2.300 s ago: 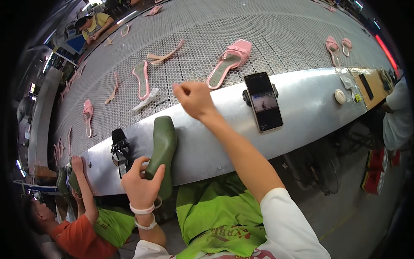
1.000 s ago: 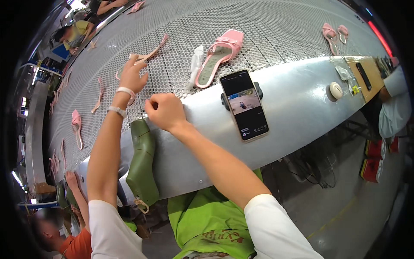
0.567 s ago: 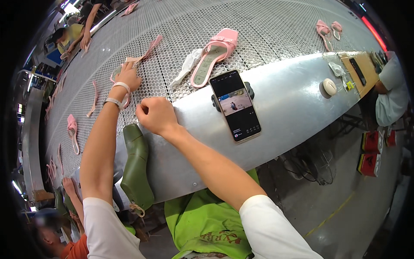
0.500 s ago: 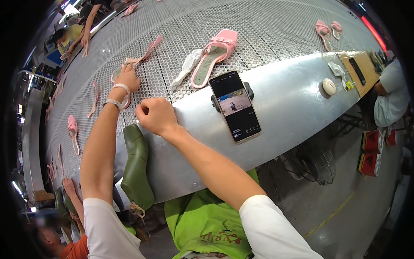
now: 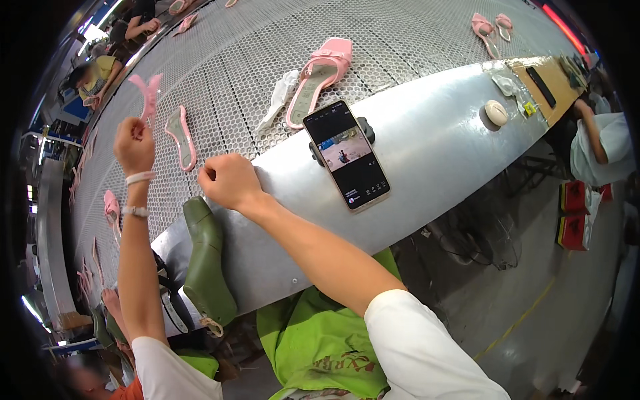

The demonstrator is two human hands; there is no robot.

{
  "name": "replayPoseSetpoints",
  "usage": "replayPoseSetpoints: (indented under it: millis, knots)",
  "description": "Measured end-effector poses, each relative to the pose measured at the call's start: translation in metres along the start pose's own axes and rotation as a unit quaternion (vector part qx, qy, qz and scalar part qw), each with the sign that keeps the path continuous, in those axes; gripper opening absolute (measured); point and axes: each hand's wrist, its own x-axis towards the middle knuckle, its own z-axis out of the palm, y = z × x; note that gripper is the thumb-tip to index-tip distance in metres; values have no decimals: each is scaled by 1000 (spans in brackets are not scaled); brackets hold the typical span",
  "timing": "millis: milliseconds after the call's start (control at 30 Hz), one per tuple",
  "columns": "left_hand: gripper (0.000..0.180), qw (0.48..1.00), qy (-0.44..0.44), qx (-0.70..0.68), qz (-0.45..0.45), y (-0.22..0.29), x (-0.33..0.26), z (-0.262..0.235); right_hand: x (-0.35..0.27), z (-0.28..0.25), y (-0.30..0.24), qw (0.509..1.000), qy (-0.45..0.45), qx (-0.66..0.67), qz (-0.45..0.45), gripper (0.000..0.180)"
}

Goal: The person assembles pink slippers by attaching straps to green foam soles. They repeatedly pick up a sole and a strap, align the strap over the sole, and press it into place. The process is repeated for multiple units, with finished slippers placed on a metal mesh table.

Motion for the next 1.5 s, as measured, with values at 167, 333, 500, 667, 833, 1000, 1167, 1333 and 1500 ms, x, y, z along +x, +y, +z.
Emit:
replayPoseSetpoints:
  millis: [167, 333, 500, 667, 833, 1000, 1167, 1333, 1500]
  knots:
    - [4, 989, -130, 36, 58, -8, -37, -7, -4, 1, 2, 1000, -1, -26, 1, 25]
    - [10, 946, -309, 18, 91, -16, -88, 6, -5, 10, 0, 1000, 2, -19, 1, 25]
    - [33, 938, -309, -32, -154, -12, -72, 19, -1, 10, -5, 1000, 0, -28, -8, 26]
    - [56, 953, -224, -12, -205, -32, -81, 45, -3, 17, -7, 1000, -2, -21, -5, 26]
    - [69, 912, -319, -21, -259, -27, -71, 52, -3, 17, -8, 1000, -5, -26, -3, 26]
    - [64, 882, -386, 42, -268, -8, -58, 48, -4, 19, -8, 1000, -9, -21, 7, 27]
    - [53, 919, -301, 19, -252, -12, -67, 37, -4, 25, -11, 1000, -10, -13, 1, 27]
    - [41, 888, -269, -134, -348, -17, -55, 24, -2, 25, -6, 1000, -5, -28, -9, 26]
    - [32, 677, -205, -504, -496, -45, -56, 1, -2, 23, -5, 999, -21, -25, 7, 24]
